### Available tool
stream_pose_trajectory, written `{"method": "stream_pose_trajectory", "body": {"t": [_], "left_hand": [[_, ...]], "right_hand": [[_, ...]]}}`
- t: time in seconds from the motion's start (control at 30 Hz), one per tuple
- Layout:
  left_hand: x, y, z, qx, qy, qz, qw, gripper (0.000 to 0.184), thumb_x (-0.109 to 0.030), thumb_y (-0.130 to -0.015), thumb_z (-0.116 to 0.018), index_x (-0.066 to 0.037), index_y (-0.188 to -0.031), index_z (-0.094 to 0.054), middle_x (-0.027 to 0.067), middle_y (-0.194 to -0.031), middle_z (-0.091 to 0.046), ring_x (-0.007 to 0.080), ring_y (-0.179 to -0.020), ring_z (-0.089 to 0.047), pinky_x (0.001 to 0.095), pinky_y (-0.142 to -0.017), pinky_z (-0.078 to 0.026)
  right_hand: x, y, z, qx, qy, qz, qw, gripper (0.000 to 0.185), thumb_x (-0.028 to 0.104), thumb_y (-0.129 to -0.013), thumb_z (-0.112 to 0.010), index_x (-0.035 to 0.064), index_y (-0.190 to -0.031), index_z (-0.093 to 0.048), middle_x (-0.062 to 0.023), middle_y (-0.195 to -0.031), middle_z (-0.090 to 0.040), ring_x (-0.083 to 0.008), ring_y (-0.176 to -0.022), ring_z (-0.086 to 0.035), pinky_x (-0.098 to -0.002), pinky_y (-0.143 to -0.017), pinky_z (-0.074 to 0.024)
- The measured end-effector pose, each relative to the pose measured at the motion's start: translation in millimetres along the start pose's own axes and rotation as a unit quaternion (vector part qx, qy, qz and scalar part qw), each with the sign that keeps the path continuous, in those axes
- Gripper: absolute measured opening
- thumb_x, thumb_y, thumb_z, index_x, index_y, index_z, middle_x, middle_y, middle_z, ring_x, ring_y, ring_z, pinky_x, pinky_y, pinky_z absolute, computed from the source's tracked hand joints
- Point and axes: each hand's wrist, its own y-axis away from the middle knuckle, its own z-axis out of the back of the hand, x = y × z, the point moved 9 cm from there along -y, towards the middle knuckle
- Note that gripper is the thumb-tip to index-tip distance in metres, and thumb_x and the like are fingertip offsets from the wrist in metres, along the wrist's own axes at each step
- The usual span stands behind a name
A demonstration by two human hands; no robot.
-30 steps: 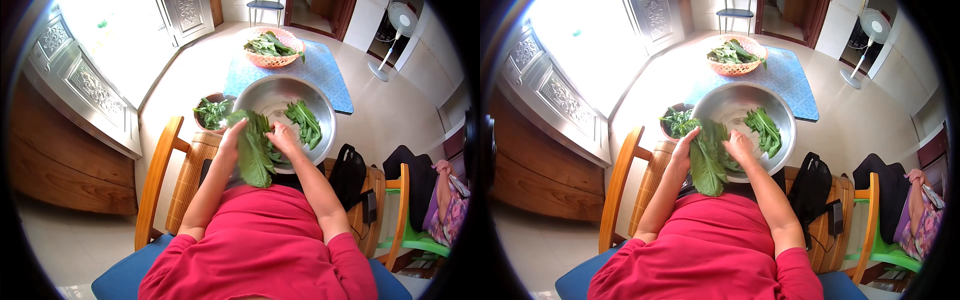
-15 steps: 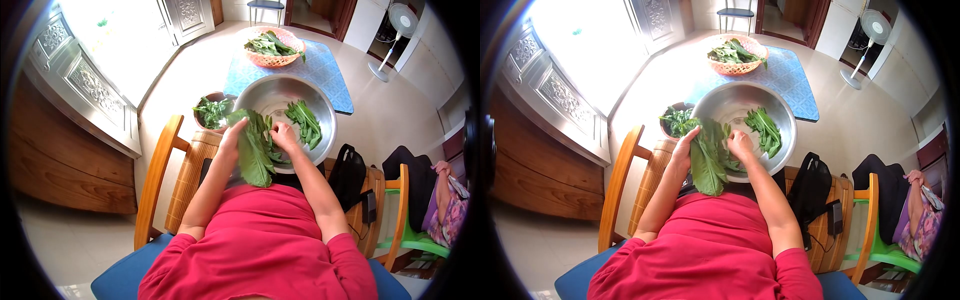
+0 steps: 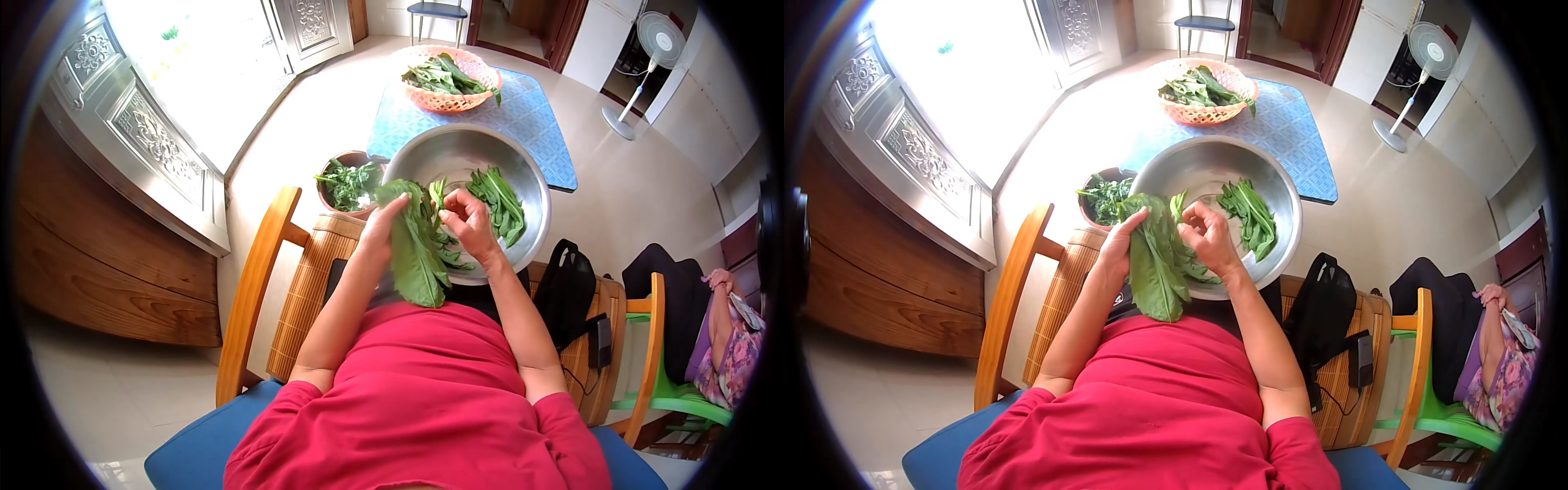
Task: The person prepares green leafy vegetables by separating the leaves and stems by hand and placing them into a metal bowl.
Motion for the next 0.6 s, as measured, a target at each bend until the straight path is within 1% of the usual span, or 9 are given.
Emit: {"method": "stream_pose_trajectory", "body": {"t": [0.13, 0.33, 0.43, 0.53, 0.6], "left_hand": [[1, 1, 1, 0.005, 0.0, 0.019, 1.0, 0.026, -0.019, -0.093, -0.062, -0.001, -0.111, -0.062, 0.0111, -0.1, -0.069, 0.0227, -0.086, -0.069, 0.038, -0.077, -0.059], [2, 0, 3, 0.001, -0.002, 0.024, 1.0, 0.027, -0.019, -0.093, -0.062, -0.001, -0.112, -0.061, 0.0115, -0.101, -0.069, 0.0226, -0.085, -0.069, 0.0376, -0.076, -0.06], [4, 2, -2, 0.019, -0.002, 0.036, 0.999, 0.027, -0.019, -0.093, -0.062, 0.0, -0.112, -0.061, 0.0122, -0.1, -0.069, 0.0228, -0.084, -0.069, 0.0377, -0.076, -0.06], [3, 6, -10, 0.025, -0.003, 0.042, 0.999, 0.027, -0.019, -0.092, -0.062, 0.0, -0.111, -0.061, 0.0128, -0.1, -0.069, 0.0231, -0.083, -0.069, 0.0374, -0.074, -0.06], [2, 7, -10, 0.02, -0.008, 0.039, 0.999, 0.026, -0.018, -0.092, -0.063, 0.0, -0.111, -0.061, 0.0128, -0.099, -0.069, 0.0232, -0.082, -0.07, 0.0372, -0.073, -0.06]], "right_hand": [[5, 5, -9, 0.042, 0.026, 0.009, 0.999, 0.011, 0.008, -0.078, -0.063, 0.0028, -0.08, -0.054, 0.0009, -0.067, -0.053, -0.005, -0.056, -0.047, -0.0238, -0.053, -0.0406], [6, 7, -11, 0.059, 0.056, 0.009, 0.997, 0.009, 0.007, -0.075, -0.062, 0.0029, -0.078, -0.054, 0.0006, -0.066, -0.052, -0.0051, -0.056, -0.047, -0.024, -0.052, -0.0406], [0, 7, -12, 0.066, 0.079, 0.001, 0.995, 0.01, 0.008, -0.075, -0.062, 0.0024, -0.079, -0.055, -0.0015, -0.066, -0.053, -0.008, -0.055, -0.05, -0.0261, -0.053, -0.0429], [2, 7, -15, 0.074, 0.122, 0.011, 0.99, 0.011, 0.009, -0.075, -0.063, 0.0017, -0.08, -0.057, -0.0058, -0.067, -0.057, -0.0129, -0.058, -0.055, -0.029, -0.057, -0.0463], [7, 8, -18, 0.079, 0.143, 0.02, 0.986, 0.012, 0.01, -0.074, -0.064, 0.0018, -0.082, -0.058, -0.0094, -0.07, -0.06, -0.0178, -0.062, -0.059, -0.0314, -0.06, -0.0482]]}}
